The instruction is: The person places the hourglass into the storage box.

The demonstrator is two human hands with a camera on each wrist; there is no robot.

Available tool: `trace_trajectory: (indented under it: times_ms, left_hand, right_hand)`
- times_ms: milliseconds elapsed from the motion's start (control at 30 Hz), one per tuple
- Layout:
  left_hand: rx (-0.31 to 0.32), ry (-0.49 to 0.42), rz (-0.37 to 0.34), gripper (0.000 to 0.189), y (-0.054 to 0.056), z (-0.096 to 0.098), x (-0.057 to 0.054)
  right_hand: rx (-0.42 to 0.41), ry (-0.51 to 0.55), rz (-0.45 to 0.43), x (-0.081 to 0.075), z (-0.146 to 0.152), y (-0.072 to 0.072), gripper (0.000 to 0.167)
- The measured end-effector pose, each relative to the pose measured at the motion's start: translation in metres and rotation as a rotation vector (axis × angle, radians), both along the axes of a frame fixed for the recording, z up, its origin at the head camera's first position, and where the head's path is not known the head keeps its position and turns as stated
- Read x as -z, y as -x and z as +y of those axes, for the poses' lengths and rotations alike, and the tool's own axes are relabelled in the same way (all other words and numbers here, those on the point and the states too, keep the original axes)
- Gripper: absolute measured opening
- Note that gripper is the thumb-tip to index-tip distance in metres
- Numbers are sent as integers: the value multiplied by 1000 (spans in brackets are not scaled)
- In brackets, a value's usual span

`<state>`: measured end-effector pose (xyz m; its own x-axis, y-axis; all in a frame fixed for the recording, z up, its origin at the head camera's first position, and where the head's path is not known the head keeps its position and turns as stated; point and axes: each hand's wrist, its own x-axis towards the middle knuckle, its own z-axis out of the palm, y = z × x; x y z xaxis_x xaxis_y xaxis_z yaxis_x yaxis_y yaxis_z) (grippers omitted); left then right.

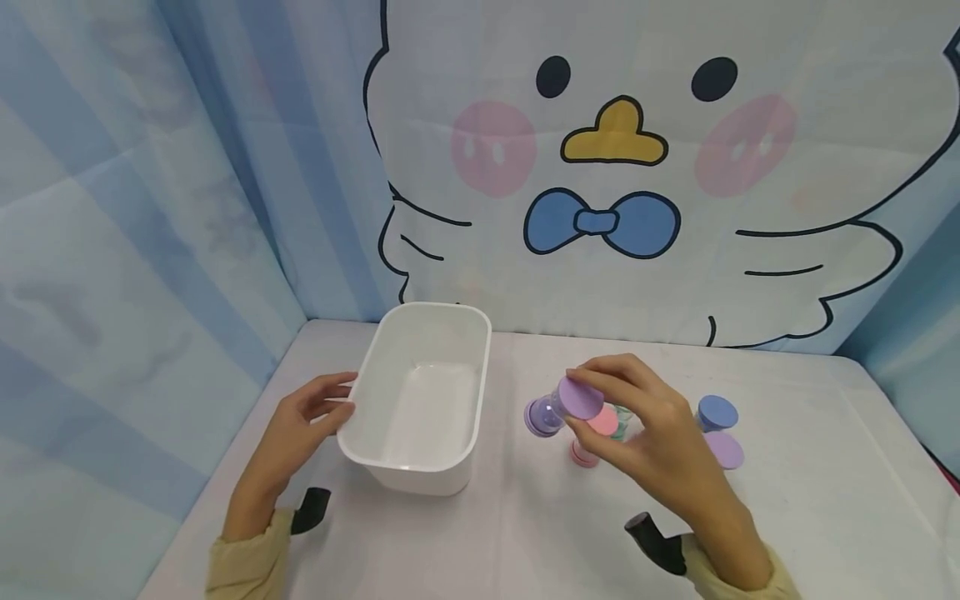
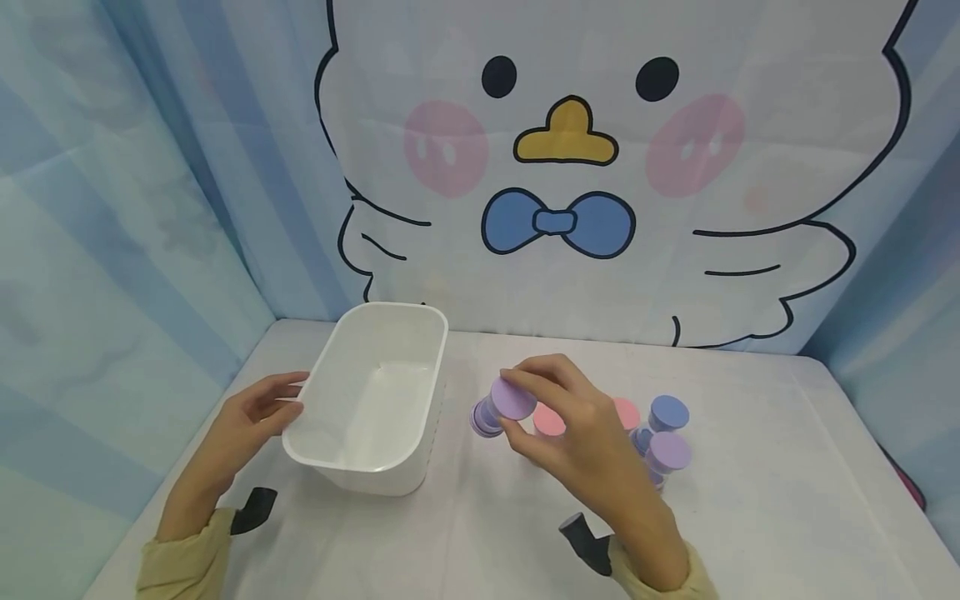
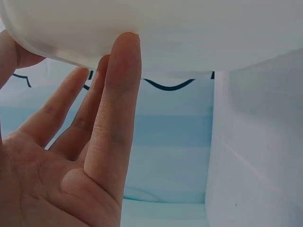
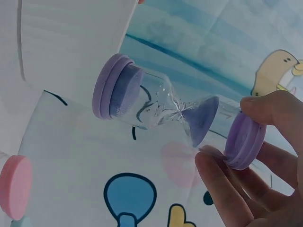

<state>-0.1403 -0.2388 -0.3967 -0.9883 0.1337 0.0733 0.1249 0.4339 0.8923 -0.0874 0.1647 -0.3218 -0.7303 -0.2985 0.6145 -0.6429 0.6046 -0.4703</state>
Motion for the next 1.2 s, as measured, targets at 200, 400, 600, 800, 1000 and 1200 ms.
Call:
trace_trajectory:
  times_ms: [200,400,600,800,1000,1200]
  left_hand:
    - [-8,16,2,48,-1,-1,0]
    - [-6,12,-1,48,0,-1,1]
    - [-9,13,-4,48,0,0,2]
    - [-3,7,3,47,1,-1,2]
    - [5,-2,7,47,1,-1,3]
    - [4,-2,2,48,1,-1,3]
  right_hand:
    - [-1,11,-5,-3,-9,5,53]
    - [-33,37,35,-6,-17,11,53]
    - [-64,71,87,-9,-24,17,55]
    - [-119,109,126,-10,-31,24,56]
    - [-158,128,133,-10,-39,31,54]
    - [-162,142,100,-9,-46,35,53]
